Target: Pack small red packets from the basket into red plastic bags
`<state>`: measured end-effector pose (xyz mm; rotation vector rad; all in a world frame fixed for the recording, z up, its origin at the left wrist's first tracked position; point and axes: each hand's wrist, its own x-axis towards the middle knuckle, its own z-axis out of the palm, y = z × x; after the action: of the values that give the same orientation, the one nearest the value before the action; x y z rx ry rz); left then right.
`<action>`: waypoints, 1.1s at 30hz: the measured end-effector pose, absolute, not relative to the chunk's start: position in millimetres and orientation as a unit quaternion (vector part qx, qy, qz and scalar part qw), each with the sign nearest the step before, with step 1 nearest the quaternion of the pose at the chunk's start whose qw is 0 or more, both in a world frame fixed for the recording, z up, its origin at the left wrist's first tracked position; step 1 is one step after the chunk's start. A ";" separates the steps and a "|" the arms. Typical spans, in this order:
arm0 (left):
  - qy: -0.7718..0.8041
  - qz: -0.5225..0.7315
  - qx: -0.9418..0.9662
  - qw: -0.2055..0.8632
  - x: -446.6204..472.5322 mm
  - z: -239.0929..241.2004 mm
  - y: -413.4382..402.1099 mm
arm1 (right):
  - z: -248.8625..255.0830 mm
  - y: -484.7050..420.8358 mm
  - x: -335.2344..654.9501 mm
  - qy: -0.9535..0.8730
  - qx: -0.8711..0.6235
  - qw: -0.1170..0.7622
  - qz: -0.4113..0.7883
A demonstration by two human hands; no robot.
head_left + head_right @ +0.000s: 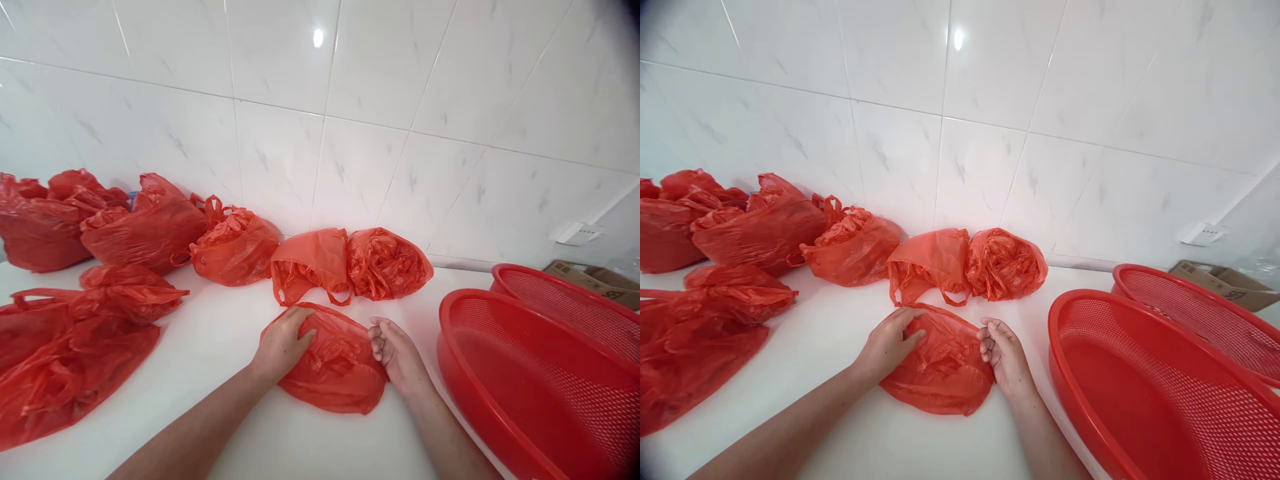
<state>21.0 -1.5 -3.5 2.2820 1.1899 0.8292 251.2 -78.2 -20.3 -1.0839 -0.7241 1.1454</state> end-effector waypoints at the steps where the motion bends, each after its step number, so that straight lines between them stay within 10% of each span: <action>1: 0.397 0.300 0.843 0.204 21.5 -0.8 -4.1 | -20.6 -78.6 250.4 -0.328 -0.484 0.640 0.499; 8: 0.199 0.190 0.942 0.193 28.7 0.8 -18.7 | -20.6 -83.0 239.8 -0.511 -0.600 0.501 0.358; 17: 0.322 0.159 0.916 0.181 27.4 -7.1 -8.1 | -7.9 -94.4 215.5 -0.668 -0.621 0.303 0.276; 33: 0.348 0.215 0.897 0.168 22.7 8.5 -9.2 | -16.8 -91.8 222.0 -0.670 -0.662 0.308 0.136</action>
<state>22.7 -9.2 8.5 2.5506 0.9905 0.6111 222.0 -91.8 -16.8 -1.7492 -1.7704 0.3604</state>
